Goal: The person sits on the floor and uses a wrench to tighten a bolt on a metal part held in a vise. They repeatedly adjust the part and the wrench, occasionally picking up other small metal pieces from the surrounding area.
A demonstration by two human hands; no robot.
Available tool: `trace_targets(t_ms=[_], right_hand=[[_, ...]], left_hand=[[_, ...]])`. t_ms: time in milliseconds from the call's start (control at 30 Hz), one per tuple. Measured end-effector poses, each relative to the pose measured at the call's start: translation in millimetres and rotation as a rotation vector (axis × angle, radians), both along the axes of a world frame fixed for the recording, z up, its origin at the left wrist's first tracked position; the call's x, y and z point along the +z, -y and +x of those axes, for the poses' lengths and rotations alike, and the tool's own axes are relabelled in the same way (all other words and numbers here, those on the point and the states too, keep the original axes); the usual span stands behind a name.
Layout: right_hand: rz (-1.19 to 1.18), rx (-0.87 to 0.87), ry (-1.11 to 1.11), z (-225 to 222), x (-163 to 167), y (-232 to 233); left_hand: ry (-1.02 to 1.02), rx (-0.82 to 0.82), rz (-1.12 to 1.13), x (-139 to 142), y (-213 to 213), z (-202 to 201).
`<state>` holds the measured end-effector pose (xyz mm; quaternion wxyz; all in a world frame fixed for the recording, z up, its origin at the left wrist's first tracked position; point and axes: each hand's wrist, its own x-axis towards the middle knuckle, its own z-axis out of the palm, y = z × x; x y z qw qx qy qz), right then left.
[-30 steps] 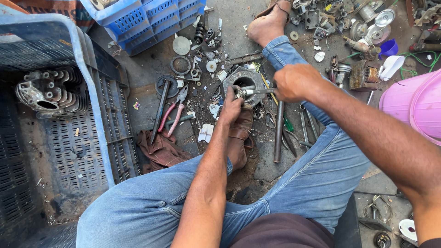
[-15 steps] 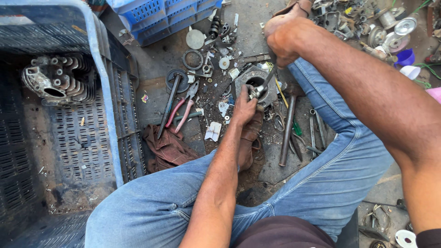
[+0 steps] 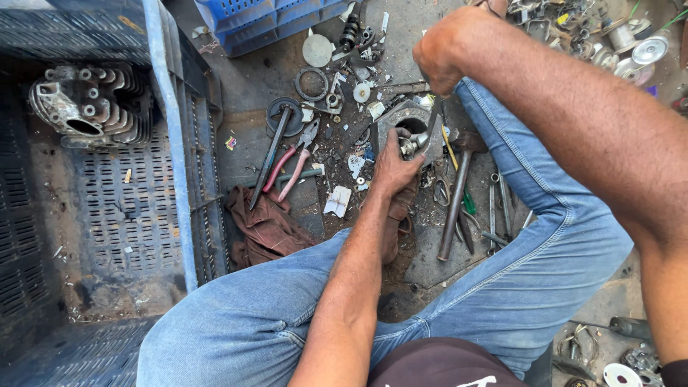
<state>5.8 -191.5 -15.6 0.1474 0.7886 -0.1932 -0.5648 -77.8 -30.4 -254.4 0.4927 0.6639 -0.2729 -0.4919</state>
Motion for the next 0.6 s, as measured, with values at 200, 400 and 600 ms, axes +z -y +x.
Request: trace_targets(t_ms=[200,400,600], right_hand=[[0.227,-0.022,0.210,-28,-12,31],[0.458,-0.380,0.862,-77,-5,46],[0.748,-0.917,1.566,-117,-54,14]], left_hand=[[0.063,0.025,-0.040,6,-3,-3],[0.079,0.015,-0.031,8,-2,-3],[0.093,0.014,-0.066,1,-3,-4]])
